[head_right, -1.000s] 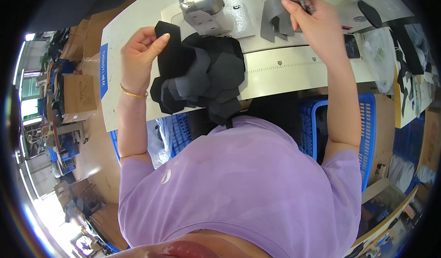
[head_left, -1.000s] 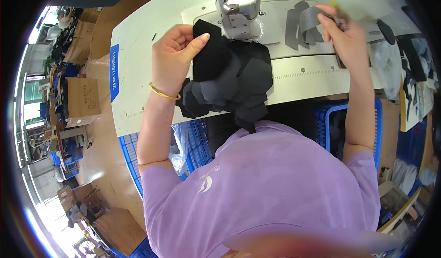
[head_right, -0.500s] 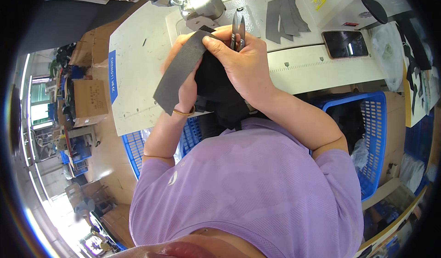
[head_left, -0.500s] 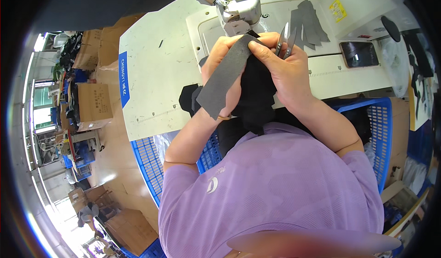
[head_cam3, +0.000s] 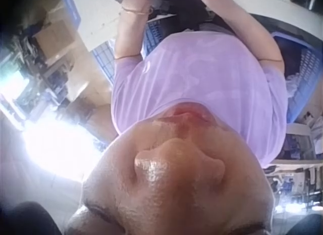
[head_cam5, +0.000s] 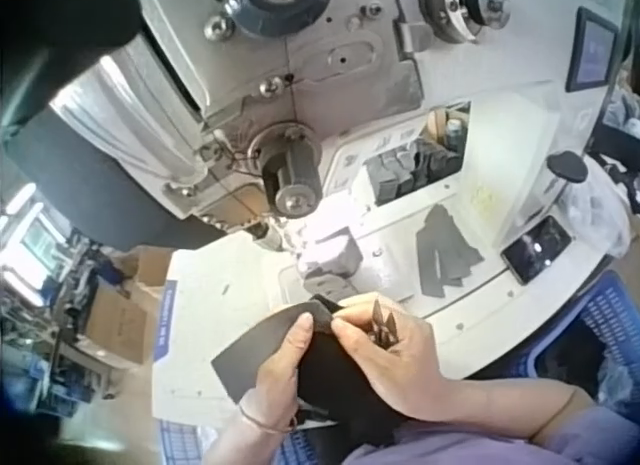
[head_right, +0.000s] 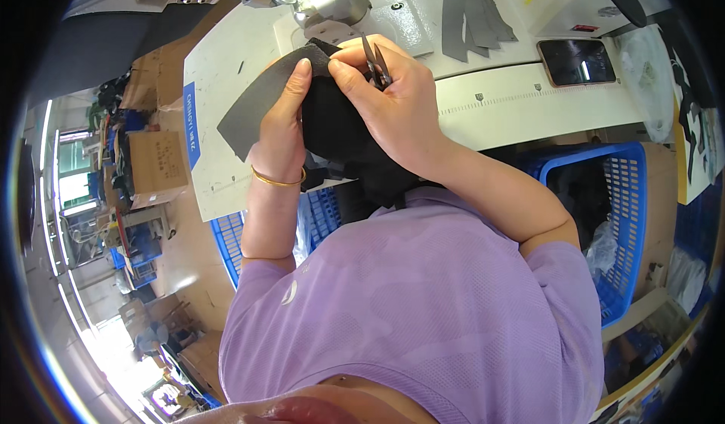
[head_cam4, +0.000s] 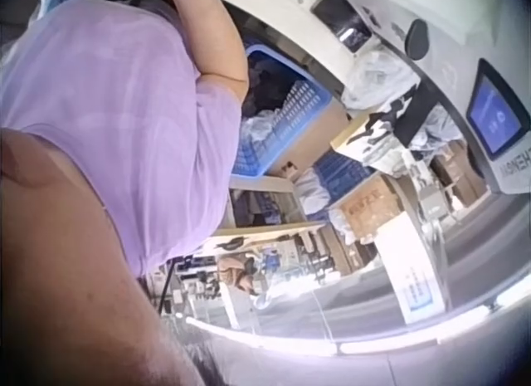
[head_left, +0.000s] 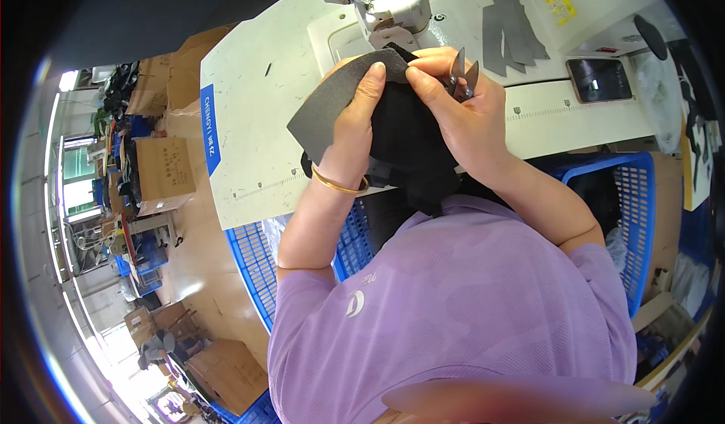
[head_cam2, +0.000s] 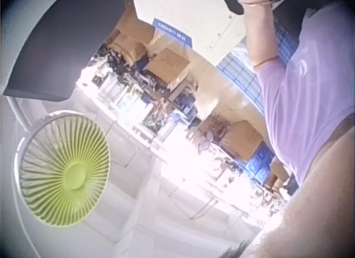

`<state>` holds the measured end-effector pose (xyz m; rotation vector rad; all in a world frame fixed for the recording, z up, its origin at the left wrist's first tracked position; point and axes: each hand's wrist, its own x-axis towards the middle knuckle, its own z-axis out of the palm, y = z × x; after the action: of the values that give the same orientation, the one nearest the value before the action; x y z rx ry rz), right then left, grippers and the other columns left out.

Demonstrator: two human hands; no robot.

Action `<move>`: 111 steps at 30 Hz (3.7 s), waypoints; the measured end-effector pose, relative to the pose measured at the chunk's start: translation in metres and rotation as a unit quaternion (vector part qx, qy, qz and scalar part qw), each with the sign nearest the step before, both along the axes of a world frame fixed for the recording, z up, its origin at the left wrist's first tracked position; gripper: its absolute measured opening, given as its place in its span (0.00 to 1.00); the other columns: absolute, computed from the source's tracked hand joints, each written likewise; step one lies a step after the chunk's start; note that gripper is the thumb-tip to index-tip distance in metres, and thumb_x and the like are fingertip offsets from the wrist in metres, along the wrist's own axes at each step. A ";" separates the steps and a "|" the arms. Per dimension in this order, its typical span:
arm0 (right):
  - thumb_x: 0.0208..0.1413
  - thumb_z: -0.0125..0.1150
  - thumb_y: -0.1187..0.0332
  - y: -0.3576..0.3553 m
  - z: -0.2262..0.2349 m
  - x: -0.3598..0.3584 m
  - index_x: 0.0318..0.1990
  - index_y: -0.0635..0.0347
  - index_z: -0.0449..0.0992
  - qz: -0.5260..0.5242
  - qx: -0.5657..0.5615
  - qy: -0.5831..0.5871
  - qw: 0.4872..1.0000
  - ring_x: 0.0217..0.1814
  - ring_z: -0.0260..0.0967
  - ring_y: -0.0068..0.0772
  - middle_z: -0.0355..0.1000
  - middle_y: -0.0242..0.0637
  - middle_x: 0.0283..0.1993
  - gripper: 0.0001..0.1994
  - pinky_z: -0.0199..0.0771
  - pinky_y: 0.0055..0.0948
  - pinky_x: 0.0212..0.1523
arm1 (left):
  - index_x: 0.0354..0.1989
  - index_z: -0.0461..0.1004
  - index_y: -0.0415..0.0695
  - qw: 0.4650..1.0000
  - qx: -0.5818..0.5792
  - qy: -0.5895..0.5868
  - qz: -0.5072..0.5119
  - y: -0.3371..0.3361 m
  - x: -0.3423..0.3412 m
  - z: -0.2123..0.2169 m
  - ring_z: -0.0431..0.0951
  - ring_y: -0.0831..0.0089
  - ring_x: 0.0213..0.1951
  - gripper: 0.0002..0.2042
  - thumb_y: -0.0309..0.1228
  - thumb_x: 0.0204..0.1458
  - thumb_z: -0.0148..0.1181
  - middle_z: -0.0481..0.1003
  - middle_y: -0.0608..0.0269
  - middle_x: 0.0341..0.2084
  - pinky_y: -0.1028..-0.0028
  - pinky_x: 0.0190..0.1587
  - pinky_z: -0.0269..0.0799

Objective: Sewing fabric pieces together using an industrial sewing machine.

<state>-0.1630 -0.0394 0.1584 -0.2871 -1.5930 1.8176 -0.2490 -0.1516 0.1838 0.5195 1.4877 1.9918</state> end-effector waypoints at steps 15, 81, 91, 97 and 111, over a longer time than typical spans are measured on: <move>0.51 0.66 0.73 0.000 0.002 -0.001 0.30 0.64 0.75 -0.069 0.089 -0.024 0.993 0.25 0.65 0.11 0.74 0.29 0.24 0.06 0.65 0.16 0.24 | 0.39 0.75 0.35 0.889 -0.191 0.403 0.100 -0.006 0.011 0.021 0.75 0.77 0.32 0.07 0.25 0.56 0.58 0.77 0.59 0.30 0.77 0.38 0.70; 0.57 0.58 0.69 0.004 0.013 -0.016 0.33 0.64 0.76 0.048 0.040 -0.015 0.998 0.15 0.63 0.12 0.74 0.31 0.20 0.07 0.61 0.16 0.16 | 0.32 0.78 0.36 0.991 -0.011 -0.036 0.128 0.008 -0.019 0.013 0.75 0.79 0.29 0.04 0.24 0.51 0.65 0.78 0.62 0.29 0.78 0.31 0.71; 0.57 0.56 0.70 0.008 0.024 -0.040 0.30 0.63 0.75 0.049 -0.066 0.027 0.996 0.15 0.62 0.13 0.74 0.32 0.21 0.07 0.60 0.17 0.15 | 0.34 0.78 0.33 0.993 0.040 0.013 0.109 0.028 -0.056 0.018 0.78 0.75 0.29 0.06 0.20 0.48 0.65 0.79 0.59 0.30 0.77 0.33 0.74; 0.58 0.56 0.70 0.011 0.023 -0.045 0.29 0.63 0.75 0.046 -0.055 0.026 0.997 0.15 0.62 0.13 0.74 0.33 0.20 0.07 0.60 0.17 0.15 | 0.33 0.78 0.32 0.994 0.027 0.005 0.108 0.032 -0.060 0.021 0.78 0.74 0.27 0.05 0.19 0.48 0.65 0.79 0.58 0.29 0.78 0.29 0.74; 0.57 0.56 0.70 0.010 0.025 -0.044 0.28 0.64 0.75 0.046 -0.070 0.020 0.996 0.14 0.62 0.14 0.74 0.34 0.20 0.09 0.60 0.18 0.14 | 0.34 0.78 0.31 0.995 0.010 0.004 0.102 0.032 -0.064 0.021 0.78 0.73 0.26 0.06 0.19 0.48 0.64 0.78 0.57 0.29 0.76 0.27 0.74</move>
<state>-0.2075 -0.0296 0.1835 -0.2431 -1.4750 1.9984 -0.3126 -0.1198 0.2047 0.3974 1.5812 2.1649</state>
